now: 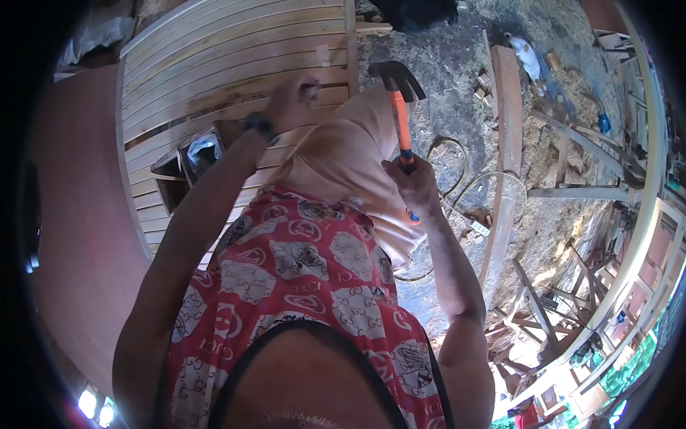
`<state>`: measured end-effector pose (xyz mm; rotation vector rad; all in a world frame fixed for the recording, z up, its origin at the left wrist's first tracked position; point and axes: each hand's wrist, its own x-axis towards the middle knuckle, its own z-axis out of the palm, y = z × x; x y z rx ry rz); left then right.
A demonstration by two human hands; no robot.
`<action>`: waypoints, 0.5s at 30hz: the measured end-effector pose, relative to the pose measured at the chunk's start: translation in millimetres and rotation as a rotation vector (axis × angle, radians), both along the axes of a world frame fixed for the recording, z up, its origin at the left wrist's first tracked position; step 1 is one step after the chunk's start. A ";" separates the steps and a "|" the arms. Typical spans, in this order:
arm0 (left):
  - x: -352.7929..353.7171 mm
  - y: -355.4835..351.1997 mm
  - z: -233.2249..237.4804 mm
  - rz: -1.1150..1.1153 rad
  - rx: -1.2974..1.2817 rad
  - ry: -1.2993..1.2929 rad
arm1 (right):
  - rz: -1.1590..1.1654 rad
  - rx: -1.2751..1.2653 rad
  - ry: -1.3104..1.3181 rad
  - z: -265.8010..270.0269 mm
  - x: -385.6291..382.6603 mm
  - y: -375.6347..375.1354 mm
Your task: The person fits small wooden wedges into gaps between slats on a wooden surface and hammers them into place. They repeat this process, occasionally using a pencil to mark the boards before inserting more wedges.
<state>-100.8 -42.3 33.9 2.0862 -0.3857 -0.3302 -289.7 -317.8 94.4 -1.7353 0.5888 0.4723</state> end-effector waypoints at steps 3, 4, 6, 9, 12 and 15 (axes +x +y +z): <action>12.4 -37.0 -31.1 0.184 -0.125 0.185 | -0.004 0.022 -0.066 9.0 8.2 -1.4; 14.1 -42.0 -41.8 0.252 -0.118 0.174 | 0.004 0.004 -0.115 11.2 8.1 -2.9; 20.1 -46.4 -60.2 0.272 -0.138 0.043 | 0.000 0.029 -0.089 9.3 11.1 -12.9; 18.0 -51.4 -76.7 0.302 -0.195 -0.141 | 0.132 -0.152 -0.148 5.3 20.9 -25.8; 16.1 -50.9 -74.5 0.311 -0.178 -0.138 | 0.192 -0.201 -0.127 -5.0 30.0 -31.5; 12.9 -50.4 -68.5 0.321 -0.130 -0.106 | 0.216 -0.185 -0.101 -8.8 42.0 -32.1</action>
